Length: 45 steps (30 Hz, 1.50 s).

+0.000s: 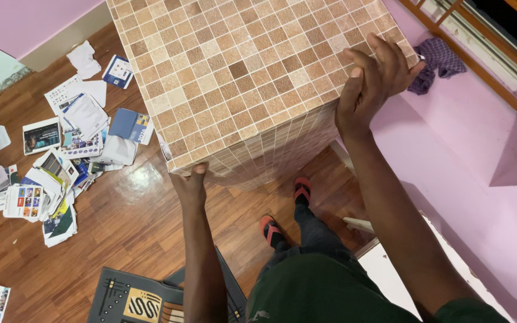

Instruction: The person applies a patterned adhesive sheet to the exterior surfaces of a white shelving unit by hand, smoothing the material over the top and sides.

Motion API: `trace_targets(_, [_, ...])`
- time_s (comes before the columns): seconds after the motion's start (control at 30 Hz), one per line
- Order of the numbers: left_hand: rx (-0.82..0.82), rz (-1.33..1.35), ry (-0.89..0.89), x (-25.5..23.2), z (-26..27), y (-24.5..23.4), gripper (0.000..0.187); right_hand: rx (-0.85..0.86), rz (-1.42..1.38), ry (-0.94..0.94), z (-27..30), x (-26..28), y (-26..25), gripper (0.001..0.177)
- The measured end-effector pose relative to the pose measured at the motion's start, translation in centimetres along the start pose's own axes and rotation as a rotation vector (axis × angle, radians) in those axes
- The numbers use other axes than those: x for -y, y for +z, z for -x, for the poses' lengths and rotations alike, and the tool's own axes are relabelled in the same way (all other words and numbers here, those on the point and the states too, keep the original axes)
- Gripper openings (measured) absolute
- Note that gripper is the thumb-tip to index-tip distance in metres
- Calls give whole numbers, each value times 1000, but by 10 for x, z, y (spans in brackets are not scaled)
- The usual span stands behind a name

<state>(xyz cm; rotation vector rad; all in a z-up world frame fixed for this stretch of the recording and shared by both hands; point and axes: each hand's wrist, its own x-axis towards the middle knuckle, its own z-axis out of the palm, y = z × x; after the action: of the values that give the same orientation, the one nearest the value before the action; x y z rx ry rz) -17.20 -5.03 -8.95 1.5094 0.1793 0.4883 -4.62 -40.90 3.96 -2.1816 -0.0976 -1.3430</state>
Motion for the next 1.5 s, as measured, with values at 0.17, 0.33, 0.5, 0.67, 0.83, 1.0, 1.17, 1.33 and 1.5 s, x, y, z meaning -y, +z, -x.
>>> trace_targets(0.17, [-57, 164, 33, 3, 3, 11, 97, 10, -13, -27, -4, -4, -5, 41])
trace_targets(0.33, [-50, 261, 85, -8, 6, 30, 95, -2, 8, -34, -11, -17, -3, 42])
trace_targets(0.5, [20, 235, 74, -21, 45, 91, 66, 43, -66, 3, -41, -68, -12, 48])
trace_targets(0.67, [98, 113, 165, -47, 66, 180, 36, 70, -138, -56, -84, -126, -15, 53])
trace_targets(0.83, [137, 231, 47, -69, 82, 232, 30, 107, -204, -61, -101, -168, -16, 52])
trace_targets(1.0, [120, 167, 89, -67, 86, 255, 32, 135, -206, -75, -114, -194, -14, 53])
trace_targets(1.17, [85, 82, 144, -41, 80, 251, 41, 240, -112, -41, -116, -208, -14, 40])
trace_targets(1.33, [0, -68, 179, -32, 87, 231, 48, 200, -341, -10, -115, -235, -8, 36])
trace_targets(1.5, [6, -124, 99, -23, 81, 222, 51, 137, -750, 270, -93, -259, 12, 63])
